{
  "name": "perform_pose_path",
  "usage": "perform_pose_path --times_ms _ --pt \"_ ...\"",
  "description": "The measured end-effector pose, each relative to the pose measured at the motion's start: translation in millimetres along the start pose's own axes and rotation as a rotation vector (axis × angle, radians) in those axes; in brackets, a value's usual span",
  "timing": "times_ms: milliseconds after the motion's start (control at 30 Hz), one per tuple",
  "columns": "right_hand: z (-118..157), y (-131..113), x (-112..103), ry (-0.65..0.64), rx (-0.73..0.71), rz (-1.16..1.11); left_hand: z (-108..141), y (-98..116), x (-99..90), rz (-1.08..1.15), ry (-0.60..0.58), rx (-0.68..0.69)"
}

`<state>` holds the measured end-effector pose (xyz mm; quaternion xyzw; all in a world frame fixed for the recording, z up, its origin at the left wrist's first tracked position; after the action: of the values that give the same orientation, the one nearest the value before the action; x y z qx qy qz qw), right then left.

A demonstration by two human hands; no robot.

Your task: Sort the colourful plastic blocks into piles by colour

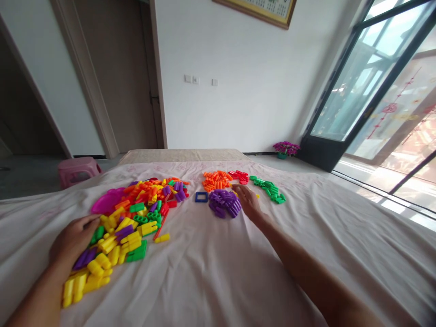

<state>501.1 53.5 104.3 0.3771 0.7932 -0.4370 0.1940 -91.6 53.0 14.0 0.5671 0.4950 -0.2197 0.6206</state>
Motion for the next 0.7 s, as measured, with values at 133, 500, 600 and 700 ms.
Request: perform_pose_path --times_ms 133,500,600,700 --pt "36.9 -105.3 58.2 -0.306 -0.278 -0.144 8.8 9.8 -5.4 0.053 0.007 -0.003" --pt "86.7 -193.9 154.2 -0.532 -0.466 0.103 17.1 17.3 -10.8 0.077 0.033 0.020" --pt "87.0 -193.2 150.8 -0.501 -0.444 0.125 17.2 16.5 -11.6 0.075 0.043 0.014" --pt "86.9 -191.8 147.8 -0.498 -0.423 0.153 17.4 17.1 -12.1 0.075 0.051 0.027"
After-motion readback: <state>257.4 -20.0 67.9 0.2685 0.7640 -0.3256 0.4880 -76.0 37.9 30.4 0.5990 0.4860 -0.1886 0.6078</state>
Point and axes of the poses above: each hand's wrist, its own z-axis away from the middle knuckle, its own x-axis out of the palm, y = z × x, the point moved 9 cm from there along -z, towards the middle knuckle, and after that the axes turned 2 degrees about z, right-handed, at the moved point
